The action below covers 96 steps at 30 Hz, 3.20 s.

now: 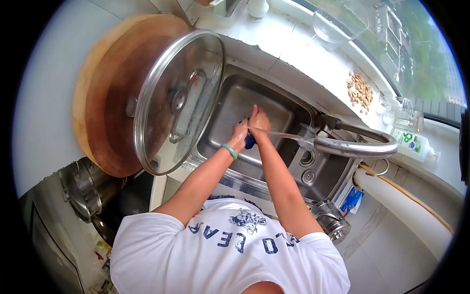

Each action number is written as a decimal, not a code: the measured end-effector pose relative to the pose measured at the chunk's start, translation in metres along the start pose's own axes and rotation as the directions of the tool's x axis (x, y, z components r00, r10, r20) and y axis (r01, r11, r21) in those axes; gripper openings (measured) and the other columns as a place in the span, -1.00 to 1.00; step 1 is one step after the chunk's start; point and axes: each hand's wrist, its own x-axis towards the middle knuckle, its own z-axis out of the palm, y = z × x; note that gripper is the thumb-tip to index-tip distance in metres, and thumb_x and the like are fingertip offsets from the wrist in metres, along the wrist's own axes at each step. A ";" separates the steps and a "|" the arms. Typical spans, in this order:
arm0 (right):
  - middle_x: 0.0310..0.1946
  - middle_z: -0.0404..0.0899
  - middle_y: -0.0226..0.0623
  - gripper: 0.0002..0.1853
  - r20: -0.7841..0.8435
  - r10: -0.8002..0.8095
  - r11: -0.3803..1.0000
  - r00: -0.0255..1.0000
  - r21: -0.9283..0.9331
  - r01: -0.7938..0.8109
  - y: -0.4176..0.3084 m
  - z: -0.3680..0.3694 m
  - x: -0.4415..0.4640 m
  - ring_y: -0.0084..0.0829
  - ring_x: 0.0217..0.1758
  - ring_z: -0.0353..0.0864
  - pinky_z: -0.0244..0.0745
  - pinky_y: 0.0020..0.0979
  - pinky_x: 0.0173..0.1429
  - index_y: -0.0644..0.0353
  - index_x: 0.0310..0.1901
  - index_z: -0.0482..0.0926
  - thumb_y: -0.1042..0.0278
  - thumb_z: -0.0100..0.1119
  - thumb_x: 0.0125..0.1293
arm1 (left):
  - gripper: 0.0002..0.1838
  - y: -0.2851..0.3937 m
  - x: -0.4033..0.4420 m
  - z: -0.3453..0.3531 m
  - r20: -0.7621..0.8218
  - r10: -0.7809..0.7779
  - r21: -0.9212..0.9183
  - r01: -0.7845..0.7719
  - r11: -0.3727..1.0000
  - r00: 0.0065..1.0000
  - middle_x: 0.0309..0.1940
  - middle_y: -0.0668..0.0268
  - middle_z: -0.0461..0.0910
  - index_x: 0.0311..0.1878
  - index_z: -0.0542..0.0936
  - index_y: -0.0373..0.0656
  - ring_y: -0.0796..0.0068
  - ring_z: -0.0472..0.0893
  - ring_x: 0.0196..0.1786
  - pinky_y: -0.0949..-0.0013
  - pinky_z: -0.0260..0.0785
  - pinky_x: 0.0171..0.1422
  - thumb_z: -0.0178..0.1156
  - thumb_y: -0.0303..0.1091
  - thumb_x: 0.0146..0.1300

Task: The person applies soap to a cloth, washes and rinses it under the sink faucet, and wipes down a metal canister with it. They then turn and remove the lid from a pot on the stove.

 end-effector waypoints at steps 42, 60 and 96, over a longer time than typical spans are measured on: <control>-0.18 0.54 -0.19 -0.52 0.815 0.019 -0.115 0.579 0.577 -0.809 0.068 0.035 -0.045 -0.30 -0.12 0.51 0.42 -0.22 -0.03 0.20 -0.10 0.48 -0.10 0.07 0.19 | -0.75 0.010 -0.076 -0.022 0.433 0.639 0.745 -0.651 0.143 0.636 -0.49 0.27 0.50 -0.43 0.53 -0.31 0.51 0.48 -0.42 0.40 0.32 -0.29 0.28 -0.28 0.05; -0.34 0.42 -0.26 -0.70 0.421 0.000 0.622 0.907 0.710 -0.329 0.047 0.017 -0.038 -0.39 -0.24 0.42 0.35 -0.40 -0.09 0.22 -0.19 0.37 0.44 0.08 -0.03 | -0.78 0.002 0.006 -0.068 0.177 0.391 0.632 -0.409 0.658 0.903 -0.27 0.34 0.53 -0.25 0.54 -0.25 0.43 0.50 -0.16 0.32 0.30 0.01 -0.05 -0.36 0.17; -0.16 0.47 0.08 -0.65 0.117 -0.157 0.853 0.981 0.516 0.075 0.066 -0.028 -0.029 -0.01 -0.03 0.44 0.32 -0.24 0.04 0.21 -0.05 0.40 0.12 -0.01 0.26 | -0.57 0.019 0.027 -0.072 0.411 0.514 0.682 -0.628 0.375 0.753 -0.10 0.12 0.50 -0.19 0.57 -0.30 0.27 0.43 0.08 0.34 0.18 0.18 0.07 -0.06 0.18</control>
